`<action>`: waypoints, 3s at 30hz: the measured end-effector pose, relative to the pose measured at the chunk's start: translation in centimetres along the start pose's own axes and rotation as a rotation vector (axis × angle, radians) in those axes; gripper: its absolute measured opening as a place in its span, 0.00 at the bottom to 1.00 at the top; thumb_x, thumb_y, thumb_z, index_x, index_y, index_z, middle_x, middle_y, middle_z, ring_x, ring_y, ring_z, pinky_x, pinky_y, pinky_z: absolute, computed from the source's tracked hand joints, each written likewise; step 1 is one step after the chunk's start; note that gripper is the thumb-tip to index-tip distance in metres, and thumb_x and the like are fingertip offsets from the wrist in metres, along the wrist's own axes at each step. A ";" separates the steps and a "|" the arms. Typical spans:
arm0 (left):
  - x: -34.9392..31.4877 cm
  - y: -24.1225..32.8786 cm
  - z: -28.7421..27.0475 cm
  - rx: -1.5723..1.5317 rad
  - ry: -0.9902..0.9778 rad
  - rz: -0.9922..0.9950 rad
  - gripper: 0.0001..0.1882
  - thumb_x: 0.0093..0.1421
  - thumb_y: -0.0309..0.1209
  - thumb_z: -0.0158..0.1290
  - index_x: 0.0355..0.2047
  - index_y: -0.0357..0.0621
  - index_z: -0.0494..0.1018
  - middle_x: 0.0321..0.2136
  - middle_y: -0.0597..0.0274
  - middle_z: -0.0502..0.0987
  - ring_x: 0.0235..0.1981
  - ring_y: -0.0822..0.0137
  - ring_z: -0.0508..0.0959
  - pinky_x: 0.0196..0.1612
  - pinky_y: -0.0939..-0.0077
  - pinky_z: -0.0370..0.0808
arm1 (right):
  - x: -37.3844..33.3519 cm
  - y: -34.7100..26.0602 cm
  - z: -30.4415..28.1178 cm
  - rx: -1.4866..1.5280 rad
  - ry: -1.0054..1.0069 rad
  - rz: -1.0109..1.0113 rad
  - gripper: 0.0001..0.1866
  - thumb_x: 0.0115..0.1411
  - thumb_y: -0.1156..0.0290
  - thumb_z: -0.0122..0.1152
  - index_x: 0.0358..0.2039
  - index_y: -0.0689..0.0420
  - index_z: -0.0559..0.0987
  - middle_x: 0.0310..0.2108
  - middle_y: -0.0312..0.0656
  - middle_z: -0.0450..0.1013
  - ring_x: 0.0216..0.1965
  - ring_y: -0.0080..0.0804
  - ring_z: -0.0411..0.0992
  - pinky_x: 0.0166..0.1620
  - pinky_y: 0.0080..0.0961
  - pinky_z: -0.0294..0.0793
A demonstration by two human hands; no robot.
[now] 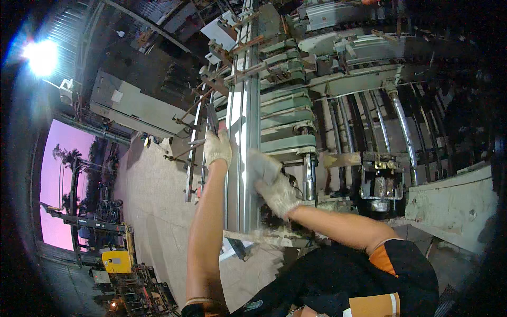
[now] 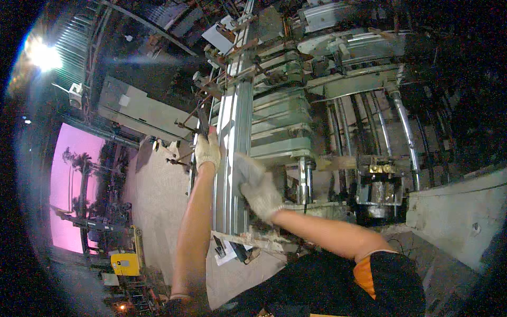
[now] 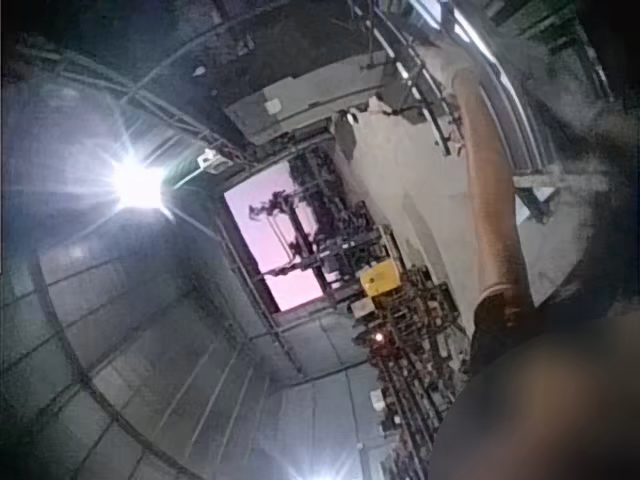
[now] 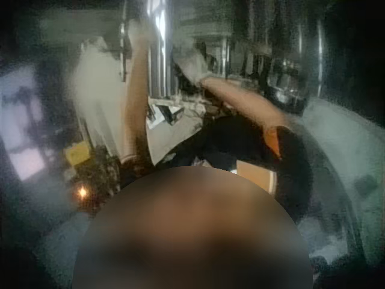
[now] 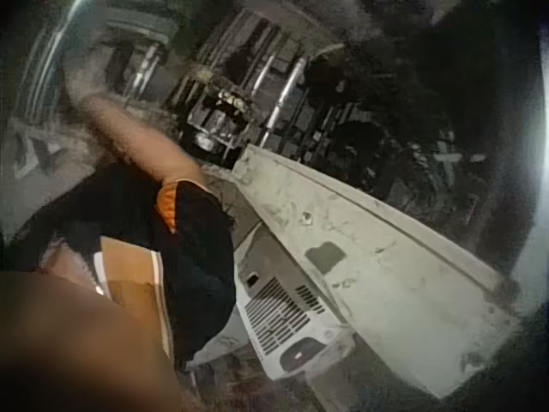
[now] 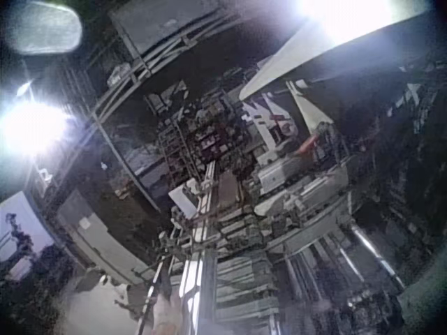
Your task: The person retrieves a long metal profile from a rack, places it on a workbench, and uses a handheld angle grinder to smooth its edges. They then return the profile to the rack, secure it with a clamp, and handle small metal pieces on the bench.
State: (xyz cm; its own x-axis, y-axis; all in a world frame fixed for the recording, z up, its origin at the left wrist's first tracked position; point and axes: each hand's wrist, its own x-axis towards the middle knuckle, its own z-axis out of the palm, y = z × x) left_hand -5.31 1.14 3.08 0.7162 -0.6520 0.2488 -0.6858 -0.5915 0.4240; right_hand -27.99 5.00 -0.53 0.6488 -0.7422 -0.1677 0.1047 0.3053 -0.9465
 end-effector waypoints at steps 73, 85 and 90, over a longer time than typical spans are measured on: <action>-12.6 -29.2 -10.0 -0.988 -0.029 -0.020 0.20 0.62 0.35 0.56 0.49 0.34 0.70 0.37 0.39 0.77 0.39 0.39 0.78 0.43 0.52 0.74 | 18.8 -9.3 10.7 -1.961 -0.207 -0.389 0.25 0.55 0.69 0.55 0.56 0.54 0.76 0.58 0.51 0.72 0.60 0.53 0.68 0.62 0.43 0.67; -18.6 -33.1 -10.1 -0.839 0.008 -0.014 0.25 0.46 0.21 0.52 0.49 0.33 0.74 0.41 0.44 0.79 0.42 0.44 0.80 0.48 0.58 0.76 | 28.7 -8.4 11.6 -2.461 -0.660 0.432 0.21 0.55 0.63 0.65 0.50 0.48 0.81 0.49 0.43 0.78 0.49 0.41 0.77 0.53 0.37 0.76; -18.4 -35.8 -10.5 -0.880 0.105 -0.337 0.20 0.57 0.29 0.62 0.49 0.34 0.74 0.38 0.47 0.79 0.35 0.53 0.81 0.41 0.66 0.77 | 25.1 -4.8 11.5 -2.531 -0.859 0.147 0.19 0.49 0.61 0.67 0.43 0.52 0.83 0.41 0.47 0.79 0.45 0.46 0.77 0.51 0.40 0.76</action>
State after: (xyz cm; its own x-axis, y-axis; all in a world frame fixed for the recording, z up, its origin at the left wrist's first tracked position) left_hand 7.42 39.35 -7.51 0.8963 -0.4403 0.0524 -0.1277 -0.1433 0.9814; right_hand -3.59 -8.24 3.00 0.6153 -0.3835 -0.6887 -0.0610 -0.8943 0.4434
